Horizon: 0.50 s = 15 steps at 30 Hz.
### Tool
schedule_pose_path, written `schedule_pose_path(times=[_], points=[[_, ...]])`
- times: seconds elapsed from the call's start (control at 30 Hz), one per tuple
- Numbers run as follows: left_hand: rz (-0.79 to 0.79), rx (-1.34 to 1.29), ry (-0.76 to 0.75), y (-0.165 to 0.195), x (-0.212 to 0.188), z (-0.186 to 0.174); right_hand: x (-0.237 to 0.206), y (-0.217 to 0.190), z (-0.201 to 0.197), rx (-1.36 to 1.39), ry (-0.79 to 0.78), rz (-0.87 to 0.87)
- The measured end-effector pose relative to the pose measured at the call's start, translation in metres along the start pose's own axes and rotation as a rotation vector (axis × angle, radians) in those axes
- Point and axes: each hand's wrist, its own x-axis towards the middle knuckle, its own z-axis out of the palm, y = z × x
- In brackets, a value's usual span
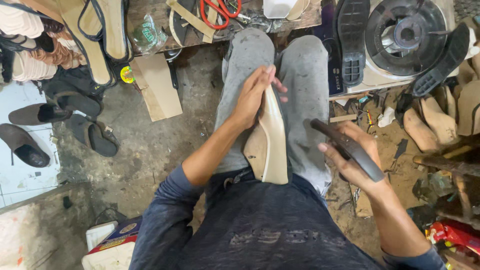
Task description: The person attaches a black rubber sole to a beige slipper upper by hand, pressing the edges to bond them. They then use a curved metal tool to press and smooth the seam along the perimeter. The finished slipper is placed on a shelf, and the process repeats with another slipper.
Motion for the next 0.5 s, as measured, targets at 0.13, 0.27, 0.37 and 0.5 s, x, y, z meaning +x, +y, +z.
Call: schedule_pose_path(times=[0.13, 0.27, 0.37, 0.5], points=[[-0.076, -0.106, -0.106, 0.002, 0.017, 0.004, 0.022, -0.023, 0.012, 0.730, 0.040, 0.217], [-0.086, 0.050, -0.075, 0.004, 0.015, 0.011, 0.043, -0.014, 0.016, 1.069, -0.061, 0.186], [-0.059, 0.177, 0.005, 0.004, 0.024, 0.018, 0.047, -0.004, 0.023, 1.175, -0.086, 0.254], [-0.125, 0.180, 0.081, 0.001, 0.031, 0.021, 0.051, -0.008, 0.025, 1.034, -0.090, 0.239]])
